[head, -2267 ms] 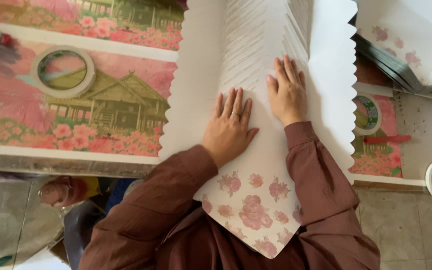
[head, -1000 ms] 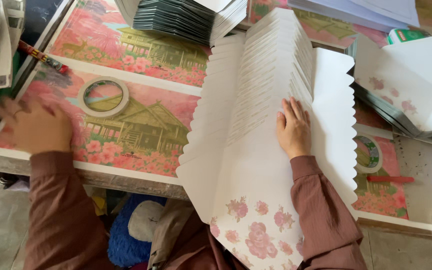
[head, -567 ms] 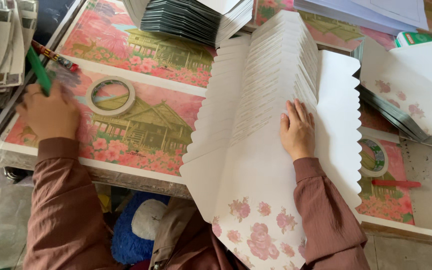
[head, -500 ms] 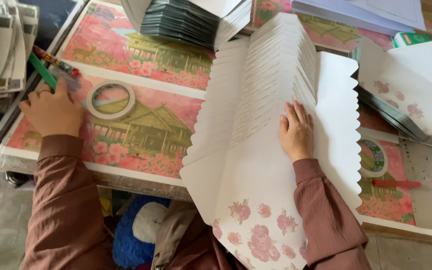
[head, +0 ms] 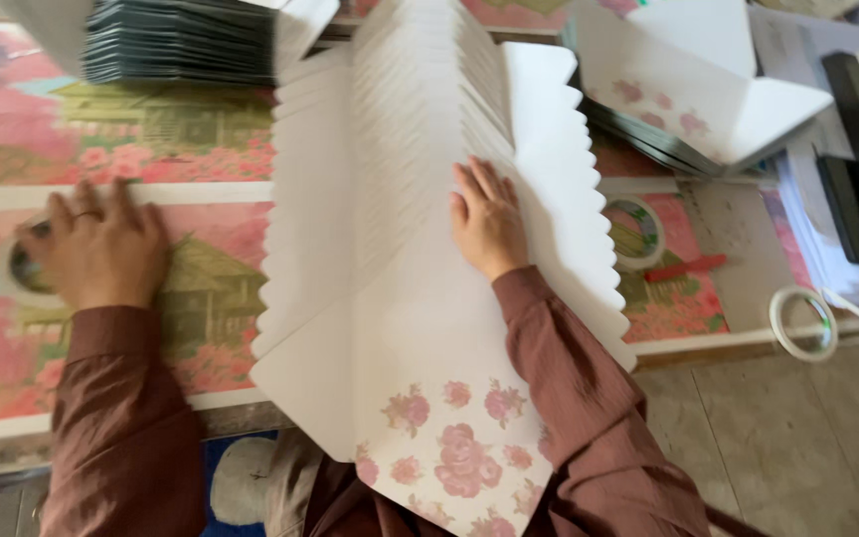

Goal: The person assembles a stack of white paper boxes with floral patterns by folding the flaps and securing them with tape. They then insert dark green cards into the boxes and place the finished items onto a pile.

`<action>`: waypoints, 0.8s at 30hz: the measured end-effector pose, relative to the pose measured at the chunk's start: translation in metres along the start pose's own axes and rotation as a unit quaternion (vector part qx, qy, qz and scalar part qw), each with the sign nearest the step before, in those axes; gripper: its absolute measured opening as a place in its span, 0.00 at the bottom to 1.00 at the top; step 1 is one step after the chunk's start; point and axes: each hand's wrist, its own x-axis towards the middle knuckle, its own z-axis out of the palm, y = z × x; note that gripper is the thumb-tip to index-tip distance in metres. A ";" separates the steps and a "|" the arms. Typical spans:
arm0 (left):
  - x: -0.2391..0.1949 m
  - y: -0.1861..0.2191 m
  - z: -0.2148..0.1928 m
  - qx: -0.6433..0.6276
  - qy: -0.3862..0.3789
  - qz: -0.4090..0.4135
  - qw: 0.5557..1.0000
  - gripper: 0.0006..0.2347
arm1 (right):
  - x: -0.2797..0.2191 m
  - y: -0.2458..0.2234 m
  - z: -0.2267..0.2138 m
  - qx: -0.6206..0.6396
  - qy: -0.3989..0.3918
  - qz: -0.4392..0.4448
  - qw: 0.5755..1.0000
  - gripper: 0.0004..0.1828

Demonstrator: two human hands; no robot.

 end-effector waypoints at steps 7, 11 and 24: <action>-0.002 0.005 -0.012 0.002 0.015 0.029 0.999 0.13 | -0.006 -0.005 -0.002 -0.006 -0.004 0.012 1.000 0.22; -0.010 -0.036 0.076 -0.293 -0.094 -0.042 0.951 0.19 | -0.005 -0.009 -0.002 -0.002 0.009 0.014 1.000 0.21; -0.045 -0.130 0.229 0.279 0.028 0.170 0.945 0.04 | -0.004 -0.016 -0.010 0.010 -0.010 0.043 0.999 0.21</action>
